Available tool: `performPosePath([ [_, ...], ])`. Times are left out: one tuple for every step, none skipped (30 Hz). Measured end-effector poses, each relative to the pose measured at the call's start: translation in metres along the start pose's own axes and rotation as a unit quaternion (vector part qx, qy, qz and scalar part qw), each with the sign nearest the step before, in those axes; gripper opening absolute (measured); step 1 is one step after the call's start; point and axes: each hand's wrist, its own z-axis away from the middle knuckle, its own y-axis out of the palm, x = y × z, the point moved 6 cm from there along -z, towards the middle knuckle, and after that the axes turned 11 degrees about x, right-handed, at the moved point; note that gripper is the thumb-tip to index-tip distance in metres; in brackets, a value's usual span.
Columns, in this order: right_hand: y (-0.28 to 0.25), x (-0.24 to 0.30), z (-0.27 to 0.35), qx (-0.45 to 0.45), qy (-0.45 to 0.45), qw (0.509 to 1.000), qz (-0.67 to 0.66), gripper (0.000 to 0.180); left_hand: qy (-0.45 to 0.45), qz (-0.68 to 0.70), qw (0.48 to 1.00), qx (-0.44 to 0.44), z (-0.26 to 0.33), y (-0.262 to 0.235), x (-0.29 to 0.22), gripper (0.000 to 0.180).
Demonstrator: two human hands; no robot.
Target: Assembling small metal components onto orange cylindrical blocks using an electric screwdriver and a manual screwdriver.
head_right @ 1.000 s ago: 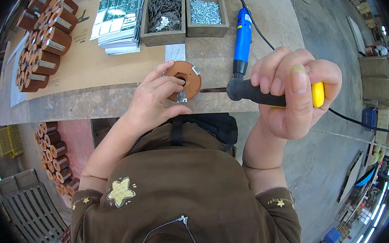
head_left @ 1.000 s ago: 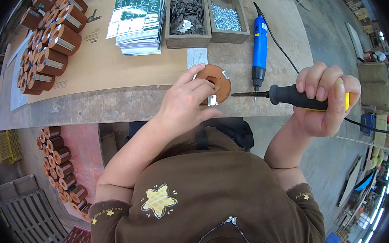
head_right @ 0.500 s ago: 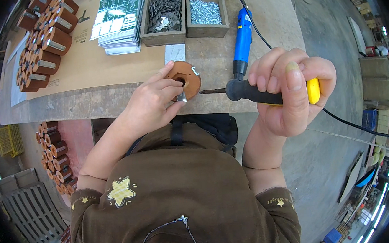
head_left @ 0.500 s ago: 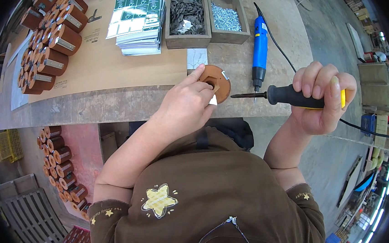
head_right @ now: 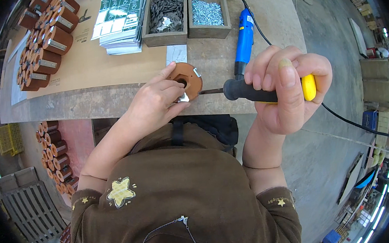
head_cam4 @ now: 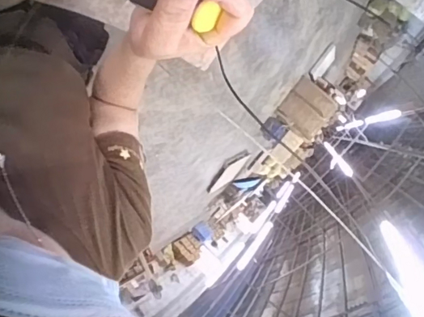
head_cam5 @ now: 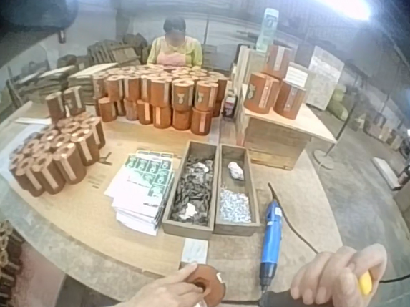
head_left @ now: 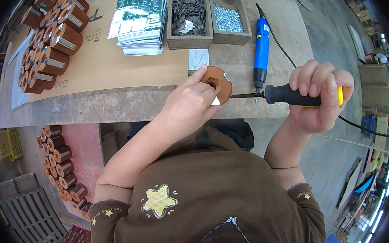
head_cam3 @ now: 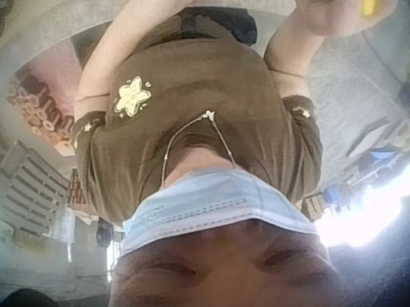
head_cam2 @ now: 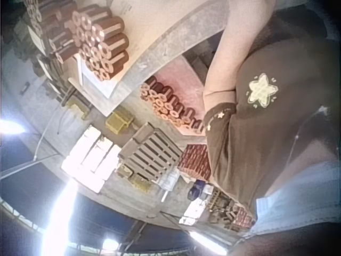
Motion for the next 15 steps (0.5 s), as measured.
performPosePath([
  [0.0004, -0.0002, -0.0002, 0.001, 0.0, 1.0, 0.0, 0.005, 0.012, 0.005, 1.0, 0.004, 0.0004, -0.0013, -0.001, 0.021],
  [0.0005, -0.0006, -0.0002, -0.001, 0.001, 1.0, 0.001, 0.005, 0.012, 0.005, 1.0, 0.003, 0.0008, -0.003, -0.0005, 0.021],
  [0.0006, -0.0009, -0.0003, -0.003, 0.002, 1.0, 0.001, 0.005, 0.016, 0.007, 1.0, 0.011, 0.0011, -0.0037, -0.0005, 0.022],
  [0.0008, -0.0011, -0.0008, -0.002, 0.002, 1.0, 0.001, 0.005, 0.02, 0.008, 1.0, 0.019, 0.0011, -0.0043, -0.0009, 0.023],
  [0.001, -0.0012, -0.0012, 0.0, 0.001, 1.0, -0.001, 0.006, 0.019, 0.008, 1.0, 0.019, 0.0009, -0.0062, -0.0016, 0.023],
  [0.0014, -0.0012, -0.0017, 0.002, 0.0, 1.0, -0.004, 0.006, 0.012, 0.006, 0.999, 0.032, 0.0004, -0.0065, -0.0015, 0.023],
  [0.0015, -0.0013, -0.002, 0.003, 0.0, 1.0, -0.004, 0.006, 0.004, 0.005, 0.999, 0.045, -0.0002, -0.006, -0.0011, 0.023],
  [0.0016, -0.0014, -0.0021, 0.004, 0.0, 1.0, -0.005, 0.006, 0.004, 0.005, 0.999, 0.044, 0.0, -0.0054, -0.0029, 0.023],
  [0.0017, -0.0016, -0.0023, 0.004, 0.0, 1.0, -0.006, 0.006, -0.007, 0.026, 0.999, 0.019, 0.001, -0.0068, -0.0046, 0.022],
  [0.0021, -0.0017, -0.0023, 0.005, 0.0, 1.0, -0.006, 0.006, -0.018, 0.047, 0.999, -0.006, 0.0016, -0.0086, -0.0048, 0.021],
  [0.0021, -0.0019, -0.0021, 0.004, 0.001, 1.0, -0.007, 0.006, -0.018, 0.047, 0.999, -0.007, 0.001, -0.0064, -0.0043, 0.021],
  [0.0023, -0.0023, -0.002, 0.003, 0.001, 1.0, -0.008, 0.006, -0.02, 0.038, 0.999, -0.011, 0.0009, -0.0031, -0.0028, 0.021],
  [0.0021, -0.0023, -0.002, 0.003, 0.001, 1.0, -0.008, 0.006, -0.021, 0.029, 0.999, -0.015, 0.0007, -0.001, -0.0016, 0.02],
  [0.0019, -0.0024, -0.0019, 0.002, 0.001, 1.0, -0.008, 0.006, -0.021, 0.029, 0.999, -0.015, 0.0011, -0.0004, -0.0001, 0.02],
  [0.0016, -0.0023, -0.0019, 0.0, 0.001, 1.0, -0.008, 0.006, -0.014, 0.037, 0.999, -0.011, 0.0018, -0.0002, 0.0014, 0.021],
])
